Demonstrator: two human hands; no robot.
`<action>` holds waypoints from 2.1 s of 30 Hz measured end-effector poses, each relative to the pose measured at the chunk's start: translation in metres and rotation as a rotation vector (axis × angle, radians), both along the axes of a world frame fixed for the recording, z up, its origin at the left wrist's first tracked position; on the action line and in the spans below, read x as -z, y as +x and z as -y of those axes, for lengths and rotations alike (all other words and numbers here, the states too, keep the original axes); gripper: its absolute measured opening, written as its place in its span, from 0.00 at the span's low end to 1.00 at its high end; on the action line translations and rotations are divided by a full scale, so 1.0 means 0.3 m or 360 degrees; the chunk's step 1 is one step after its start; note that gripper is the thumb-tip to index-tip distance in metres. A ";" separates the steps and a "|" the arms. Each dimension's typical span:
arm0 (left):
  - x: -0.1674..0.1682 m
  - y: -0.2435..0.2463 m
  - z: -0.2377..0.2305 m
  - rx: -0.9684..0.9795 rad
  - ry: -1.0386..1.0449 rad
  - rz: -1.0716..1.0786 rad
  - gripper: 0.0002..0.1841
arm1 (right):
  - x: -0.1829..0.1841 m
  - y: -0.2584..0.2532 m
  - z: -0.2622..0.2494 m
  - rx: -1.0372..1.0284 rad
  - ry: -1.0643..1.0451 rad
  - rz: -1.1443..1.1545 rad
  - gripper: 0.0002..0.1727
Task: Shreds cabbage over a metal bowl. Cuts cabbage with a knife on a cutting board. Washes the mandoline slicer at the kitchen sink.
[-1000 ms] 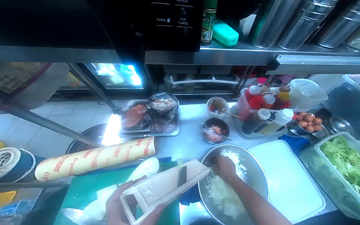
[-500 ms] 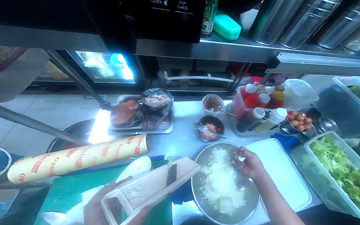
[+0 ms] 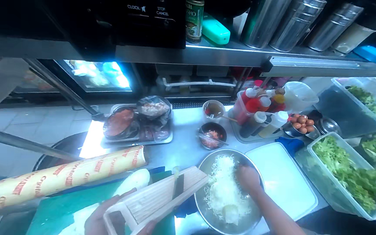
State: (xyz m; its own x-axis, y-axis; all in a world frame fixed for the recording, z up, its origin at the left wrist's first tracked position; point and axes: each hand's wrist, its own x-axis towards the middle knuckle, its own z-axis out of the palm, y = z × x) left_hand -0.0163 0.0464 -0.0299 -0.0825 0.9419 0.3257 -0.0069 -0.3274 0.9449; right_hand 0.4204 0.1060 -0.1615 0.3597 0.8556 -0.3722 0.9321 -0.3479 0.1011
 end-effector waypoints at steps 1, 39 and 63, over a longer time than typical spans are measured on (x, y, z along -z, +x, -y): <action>0.001 -0.001 0.002 0.0008 0.0009 0.0006 0.52 | -0.004 -0.001 -0.006 0.0027 0.0000 -0.0019 0.16; -0.098 -0.183 0.162 -0.0187 0.0117 0.0037 0.49 | -0.234 0.125 0.124 0.1281 0.0652 -0.2815 0.10; -0.448 -1.110 0.693 -0.1415 0.0676 -0.0067 0.50 | -0.639 -1.739 0.012 0.0581 -0.0744 -0.3032 0.16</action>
State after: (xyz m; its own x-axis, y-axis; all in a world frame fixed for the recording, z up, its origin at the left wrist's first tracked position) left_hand -0.3493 -0.1615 0.1044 -0.6844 0.3465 0.6415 0.4371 -0.5092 0.7414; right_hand -0.1014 0.1023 0.0302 -0.5942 0.5875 -0.5493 -0.1653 -0.7577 -0.6314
